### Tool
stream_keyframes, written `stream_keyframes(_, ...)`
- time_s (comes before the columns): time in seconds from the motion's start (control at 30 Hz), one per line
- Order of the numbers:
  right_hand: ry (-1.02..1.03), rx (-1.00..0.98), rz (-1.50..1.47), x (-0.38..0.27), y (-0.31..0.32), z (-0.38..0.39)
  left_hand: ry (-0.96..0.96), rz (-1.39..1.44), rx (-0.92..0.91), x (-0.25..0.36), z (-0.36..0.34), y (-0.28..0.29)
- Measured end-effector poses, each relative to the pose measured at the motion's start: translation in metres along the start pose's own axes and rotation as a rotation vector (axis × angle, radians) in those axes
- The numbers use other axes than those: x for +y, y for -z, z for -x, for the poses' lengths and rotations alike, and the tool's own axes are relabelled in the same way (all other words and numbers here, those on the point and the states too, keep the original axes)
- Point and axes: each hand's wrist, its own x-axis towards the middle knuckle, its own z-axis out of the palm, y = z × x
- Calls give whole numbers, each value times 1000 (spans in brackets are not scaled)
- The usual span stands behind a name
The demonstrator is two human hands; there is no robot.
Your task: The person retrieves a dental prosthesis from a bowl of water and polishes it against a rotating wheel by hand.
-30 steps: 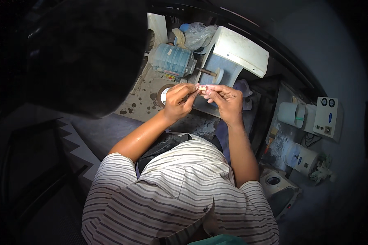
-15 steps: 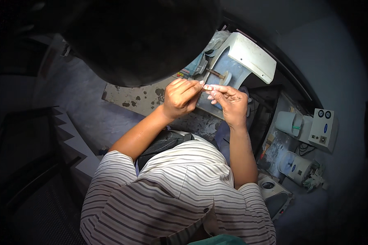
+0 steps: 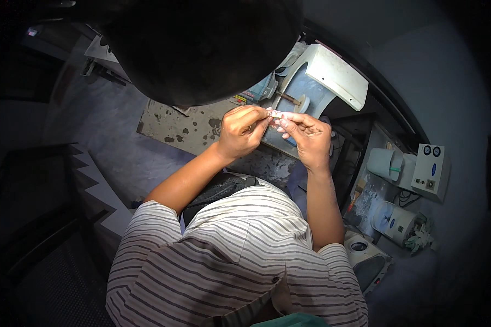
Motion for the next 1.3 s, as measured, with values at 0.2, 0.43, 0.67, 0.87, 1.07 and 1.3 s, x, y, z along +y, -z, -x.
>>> stream_keyframes(0.2,-19,7,2,-1,1,0,-94,-62,-58,-3,-6,7)
stream_keyframes(0.43,-2,23,-7,-4,3,-3,-276,-196,-136,-1,-20,13)
stream_keyframes(0.67,-20,27,-8,-2,6,-7,-331,-269,-152,-3,-25,13)
stream_keyframes(0.87,-41,64,5,10,13,-11,-367,-292,-176,-10,-27,4)
stream_keyframes(1.07,-262,173,-40,95,38,-28,-176,-226,-391,-62,7,-45)
stream_keyframes(1.3,-507,332,-164,180,67,-28,210,-148,-546,-120,47,-108)
